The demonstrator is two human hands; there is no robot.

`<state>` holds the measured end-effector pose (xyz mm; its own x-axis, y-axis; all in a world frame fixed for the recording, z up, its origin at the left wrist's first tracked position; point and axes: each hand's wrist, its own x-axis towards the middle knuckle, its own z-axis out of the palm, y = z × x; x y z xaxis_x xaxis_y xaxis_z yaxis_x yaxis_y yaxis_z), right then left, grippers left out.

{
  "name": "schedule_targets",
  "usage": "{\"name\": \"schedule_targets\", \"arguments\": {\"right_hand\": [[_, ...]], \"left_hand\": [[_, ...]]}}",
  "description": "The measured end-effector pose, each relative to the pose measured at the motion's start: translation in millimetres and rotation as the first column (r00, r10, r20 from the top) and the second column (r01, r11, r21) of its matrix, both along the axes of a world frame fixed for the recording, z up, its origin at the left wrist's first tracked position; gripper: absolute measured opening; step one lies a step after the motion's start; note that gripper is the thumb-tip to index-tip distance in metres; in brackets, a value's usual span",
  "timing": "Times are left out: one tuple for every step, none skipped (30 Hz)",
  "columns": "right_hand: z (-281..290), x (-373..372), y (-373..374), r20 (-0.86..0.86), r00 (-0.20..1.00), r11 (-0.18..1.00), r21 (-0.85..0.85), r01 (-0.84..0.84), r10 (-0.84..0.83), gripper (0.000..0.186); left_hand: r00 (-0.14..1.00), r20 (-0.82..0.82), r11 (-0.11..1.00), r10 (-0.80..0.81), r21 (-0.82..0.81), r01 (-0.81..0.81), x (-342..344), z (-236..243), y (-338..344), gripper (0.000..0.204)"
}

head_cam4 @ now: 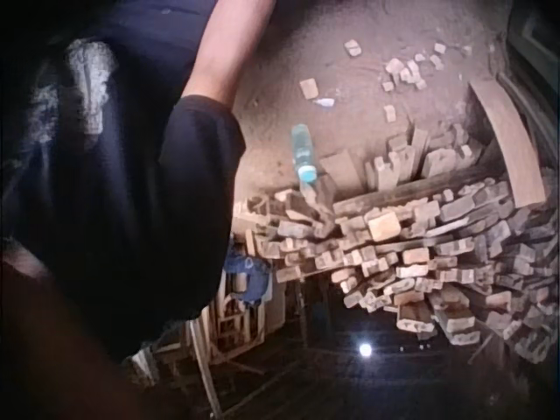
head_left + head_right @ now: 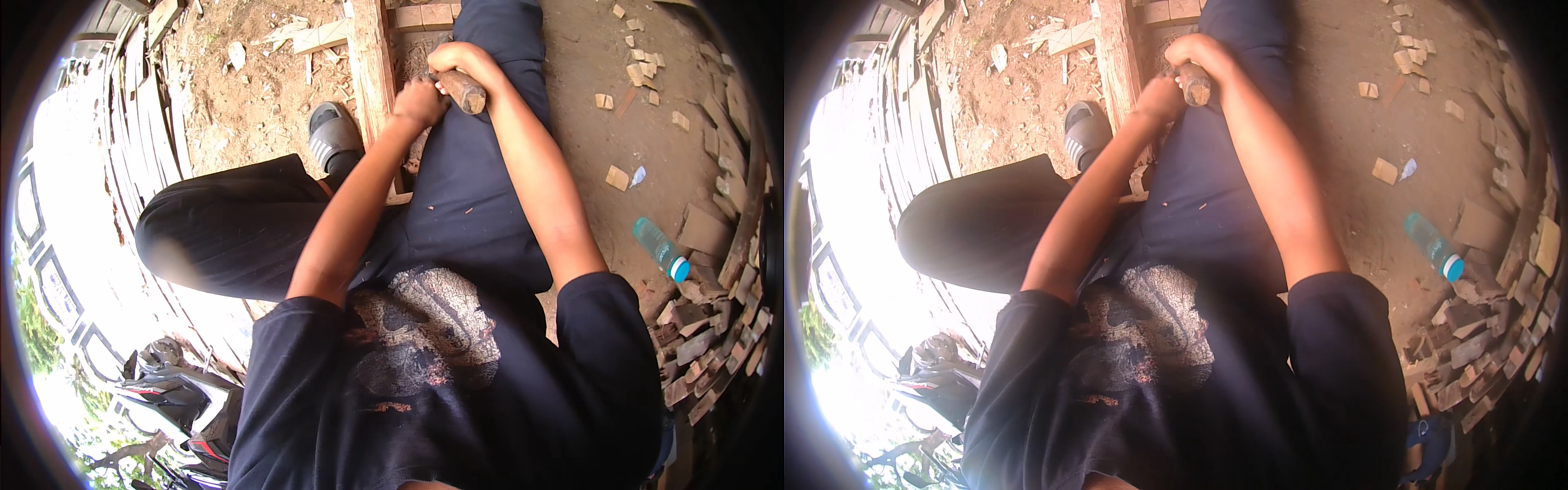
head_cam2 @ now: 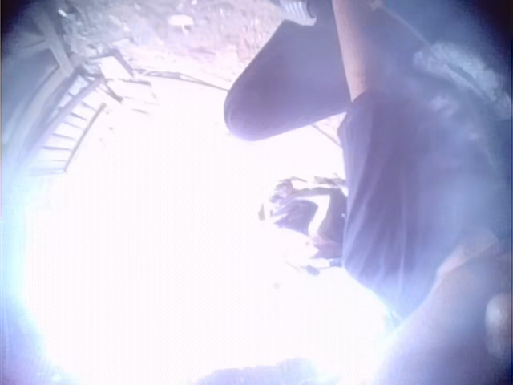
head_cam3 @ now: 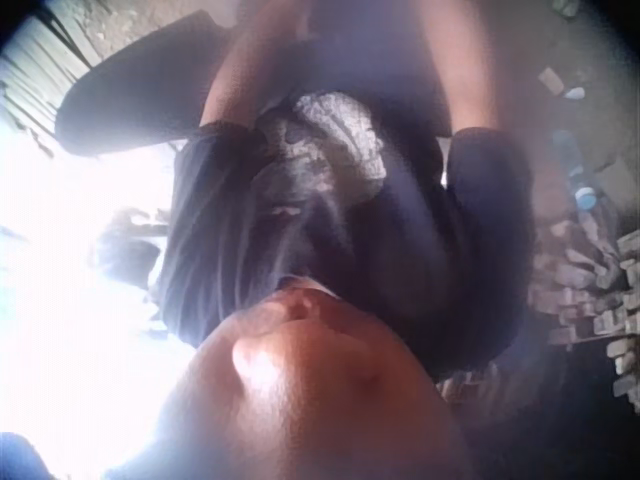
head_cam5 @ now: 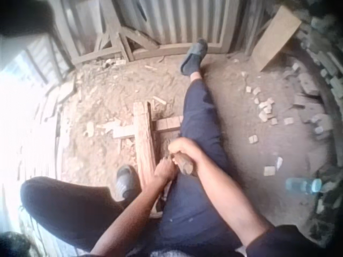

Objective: The person sits on the ground and uses a chisel and mallet to carve a piece of wood. They repeatedly strike the chisel to remove wood shavings and occasionally adjust the wood's position.

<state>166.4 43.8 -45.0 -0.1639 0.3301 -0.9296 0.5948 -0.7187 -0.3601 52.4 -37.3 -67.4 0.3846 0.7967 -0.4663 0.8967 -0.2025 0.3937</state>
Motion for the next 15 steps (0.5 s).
{"name": "schedule_targets", "arguments": {"right_hand": [[17.5,-15.1,-4.1,-0.021,0.998,0.997,0.037,0.061,-0.06,0.023],[20.9,-26.2,-11.8,-0.128,0.982,0.985,0.085,0.147,-0.136,0.023],[9.1,-9.0,-20.0,-0.182,0.953,0.957,0.121,0.265,-0.241,0.022],[3.9,4.5,-21.5,-0.199,0.938,0.937,0.149,0.316,-0.284,0.022],[3.7,6.5,-23.1,-0.238,0.922,0.921,0.171,0.35,-0.306,0.021],[3.3,4.7,-22.8,-0.23,0.934,0.931,0.183,0.316,-0.272,0.021],[0.6,9.0,-20.7,-0.245,0.93,0.929,0.186,0.321,-0.273,0.021],[-7.0,16.9,-19.7,-0.27,0.915,0.919,0.175,0.354,-0.301,0.021],[-12.0,19.5,-18.9,-0.296,0.901,0.913,0.161,0.374,-0.317,0.021],[-12.5,18.4,-19.0,-0.334,0.88,0.906,0.139,0.401,-0.338,0.021],[-13.1,17.1,-16.8,-0.343,0.877,0.906,0.138,0.4,-0.336,0.021],[-13.9,14.8,-14.6,-0.354,0.873,0.905,0.136,0.402,-0.335,0.02],[-17.7,19.9,-11.8,-0.406,0.845,0.898,0.117,0.425,-0.347,0.02],[-6.3,18.2,-14.4,-0.494,0.771,0.872,0.05,0.488,-0.403,0.017],[5.3,16.6,-16.8,-0.571,0.681,0.841,-0.029,0.54,-0.458,0.015]], "left_hand": [[1.0,-0.023,0.997,0.015,-0.077,-0.017,-11.2,-34.7,-6.1,0.051],[0.992,-0.101,0.991,-0.072,0.102,0.082,-24.5,-68.3,-15.9,0.052],[1.0,-0.021,1.0,0.02,0.005,-0.02,-11.2,-66.3,-16.6,0.052],[0.992,0.046,0.99,0.115,-0.092,-0.11,1.2,-50.5,-10.9,0.052],[0.97,0.078,0.959,0.229,-0.187,-0.211,-1.7,-44.7,-8.6,0.053],[0.967,0.067,0.958,0.246,-0.169,-0.232,-1.6,-42.7,-7.4,0.054],[0.953,0.081,0.939,0.293,-0.213,-0.271,0.6,-31.1,-4.0,0.054],[0.937,0.099,0.917,0.336,-0.263,-0.301,6.4,-10.7,-1.9,0.053],[0.916,0.104,0.887,0.387,-0.313,-0.339,5.5,2.1,-3.7,0.053],[0.899,0.099,0.865,0.427,-0.336,-0.373,2.8,2.0,-3.7,0.056],[0.901,0.098,0.868,0.422,-0.329,-0.371,-3.0,1.8,-5.1,0.058],[0.904,0.098,0.872,0.417,-0.322,-0.368,-9.1,1.5,-7.0,0.059],[0.906,0.104,0.877,0.411,-0.319,-0.361,-12.7,1.0,-9.5,0.061],[0.907,0.132,0.885,0.4,-0.312,-0.345,-20.8,4.4,-8.3,0.065],[0.892,0.156,0.882,0.424,-0.294,-0.368,-30.8,7.6,-6.2,0.053]]}}
